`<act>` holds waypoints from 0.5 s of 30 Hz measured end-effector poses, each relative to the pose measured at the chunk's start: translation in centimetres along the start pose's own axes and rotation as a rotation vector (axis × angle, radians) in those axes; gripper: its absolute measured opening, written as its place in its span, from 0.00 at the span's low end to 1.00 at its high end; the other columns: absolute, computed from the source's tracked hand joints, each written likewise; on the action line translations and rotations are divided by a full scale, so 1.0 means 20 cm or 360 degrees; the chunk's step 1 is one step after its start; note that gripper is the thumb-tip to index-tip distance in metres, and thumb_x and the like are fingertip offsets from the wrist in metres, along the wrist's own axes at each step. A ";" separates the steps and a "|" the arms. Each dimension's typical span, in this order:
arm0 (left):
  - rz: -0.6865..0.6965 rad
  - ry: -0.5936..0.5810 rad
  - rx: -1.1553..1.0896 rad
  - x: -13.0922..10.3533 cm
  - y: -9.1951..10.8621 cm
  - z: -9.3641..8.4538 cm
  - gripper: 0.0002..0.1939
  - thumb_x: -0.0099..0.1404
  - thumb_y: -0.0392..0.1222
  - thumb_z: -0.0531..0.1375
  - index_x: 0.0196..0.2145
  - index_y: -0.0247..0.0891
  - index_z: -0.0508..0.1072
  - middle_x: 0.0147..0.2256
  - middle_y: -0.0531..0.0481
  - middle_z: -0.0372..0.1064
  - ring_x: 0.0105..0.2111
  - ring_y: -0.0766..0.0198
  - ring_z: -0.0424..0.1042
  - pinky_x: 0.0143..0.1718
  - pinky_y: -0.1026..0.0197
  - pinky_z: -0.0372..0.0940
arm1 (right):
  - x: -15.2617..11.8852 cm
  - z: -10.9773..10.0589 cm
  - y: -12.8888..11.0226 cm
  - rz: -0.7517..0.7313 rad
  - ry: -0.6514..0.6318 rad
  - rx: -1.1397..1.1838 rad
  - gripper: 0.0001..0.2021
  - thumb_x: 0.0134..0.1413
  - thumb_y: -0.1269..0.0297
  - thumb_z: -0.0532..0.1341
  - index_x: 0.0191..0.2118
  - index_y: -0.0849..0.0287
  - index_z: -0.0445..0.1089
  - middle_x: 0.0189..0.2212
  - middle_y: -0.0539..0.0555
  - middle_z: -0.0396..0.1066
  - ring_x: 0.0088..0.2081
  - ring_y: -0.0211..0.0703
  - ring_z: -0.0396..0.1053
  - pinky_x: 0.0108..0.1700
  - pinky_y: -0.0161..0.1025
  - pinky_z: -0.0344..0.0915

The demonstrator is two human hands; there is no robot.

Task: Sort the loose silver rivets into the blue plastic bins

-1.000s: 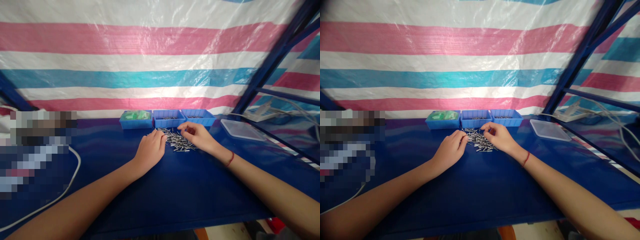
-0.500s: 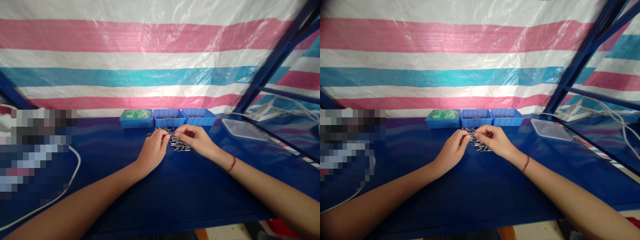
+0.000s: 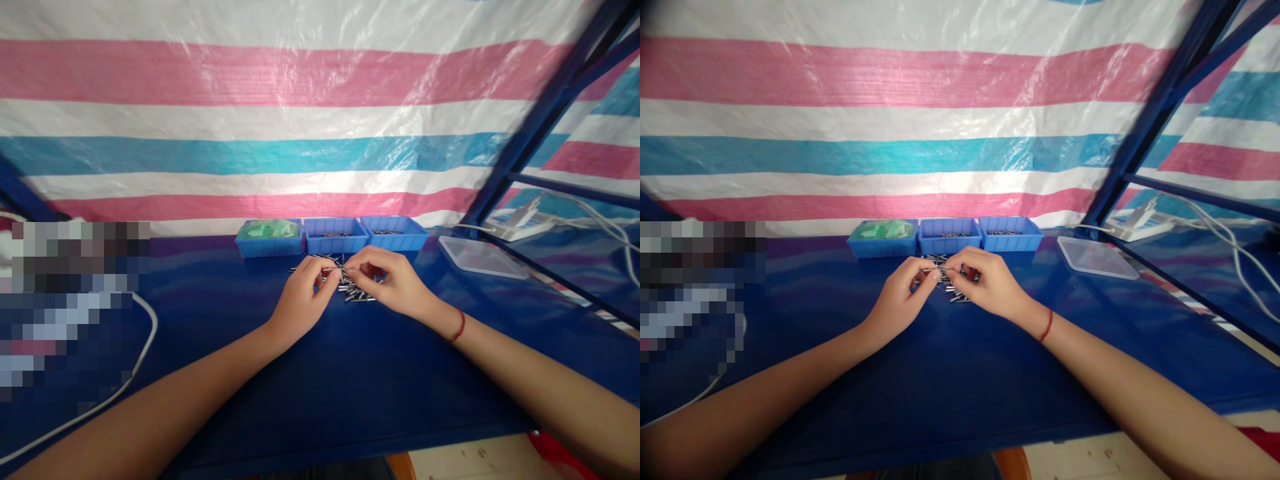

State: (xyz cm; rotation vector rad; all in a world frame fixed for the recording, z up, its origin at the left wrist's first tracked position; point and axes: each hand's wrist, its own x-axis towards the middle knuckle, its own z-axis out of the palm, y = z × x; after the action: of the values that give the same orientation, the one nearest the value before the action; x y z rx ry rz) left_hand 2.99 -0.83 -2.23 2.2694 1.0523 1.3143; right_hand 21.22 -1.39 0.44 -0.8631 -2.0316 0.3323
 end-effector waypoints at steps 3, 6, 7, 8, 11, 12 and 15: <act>-0.0040 0.0015 0.0012 0.00 0.00 0.01 0.06 0.66 0.41 0.54 0.37 0.37 0.67 0.33 0.51 0.67 0.30 0.67 0.65 0.36 0.63 0.62 | 0.01 0.00 0.03 0.0068 -0.0042 -0.0010 0.07 0.55 0.64 0.59 0.33 0.60 0.73 0.28 0.53 0.71 0.24 0.34 0.62 0.27 0.34 0.59; -0.0099 -0.0053 0.0034 0.00 0.01 0.02 0.12 0.65 0.42 0.56 0.45 0.37 0.64 0.34 0.51 0.68 0.30 0.66 0.67 0.36 0.62 0.63 | 0.02 -0.01 0.10 0.0340 0.0090 0.0127 0.10 0.53 0.59 0.60 0.31 0.61 0.73 0.29 0.54 0.72 0.26 0.36 0.64 0.29 0.36 0.61; -0.0082 -0.0090 0.0057 0.00 0.01 0.02 0.14 0.64 0.42 0.56 0.47 0.37 0.63 0.34 0.51 0.68 0.31 0.66 0.67 0.36 0.62 0.63 | 0.03 -0.02 0.14 0.0448 0.0189 0.0174 0.11 0.51 0.57 0.61 0.30 0.61 0.73 0.28 0.54 0.72 0.26 0.37 0.65 0.29 0.36 0.61; -0.0036 -0.0139 0.0094 -0.01 0.01 0.02 0.15 0.64 0.42 0.56 0.48 0.37 0.63 0.34 0.50 0.68 0.32 0.65 0.68 0.37 0.61 0.63 | 0.04 -0.03 0.18 0.0555 0.0308 0.0209 0.12 0.49 0.56 0.62 0.29 0.61 0.72 0.27 0.53 0.72 0.27 0.37 0.65 0.29 0.36 0.61; 0.0159 -0.0319 0.0274 -0.01 0.03 0.02 0.10 0.65 0.42 0.55 0.43 0.39 0.69 0.36 0.49 0.69 0.39 0.61 0.69 0.43 0.58 0.62 | 0.05 -0.09 0.31 0.0859 0.0683 0.0201 0.13 0.45 0.54 0.63 0.28 0.62 0.72 0.20 0.50 0.67 0.22 0.36 0.61 0.24 0.35 0.58; 0.0202 -0.0387 0.0344 -0.02 0.03 0.02 0.09 0.65 0.43 0.55 0.41 0.39 0.70 0.37 0.49 0.70 0.40 0.60 0.69 0.44 0.57 0.62 | 0.05 -0.11 0.35 0.0941 0.0801 0.0188 0.14 0.44 0.54 0.63 0.27 0.62 0.71 0.19 0.49 0.65 0.21 0.35 0.58 0.22 0.34 0.56; 0.0231 -0.0537 0.0517 -0.02 0.03 0.03 0.10 0.64 0.44 0.56 0.39 0.39 0.73 0.39 0.48 0.70 0.41 0.57 0.69 0.44 0.54 0.61 | 0.06 -0.17 0.45 0.1147 0.1063 0.0179 0.13 0.42 0.55 0.64 0.26 0.62 0.70 0.18 0.48 0.61 0.18 0.32 0.53 0.18 0.33 0.51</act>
State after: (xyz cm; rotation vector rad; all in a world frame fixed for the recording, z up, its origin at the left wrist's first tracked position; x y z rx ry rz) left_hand 3.53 -1.55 -2.46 2.7284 1.0552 0.8061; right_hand 27.55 5.62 -1.66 -1.3967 -1.0379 0.4654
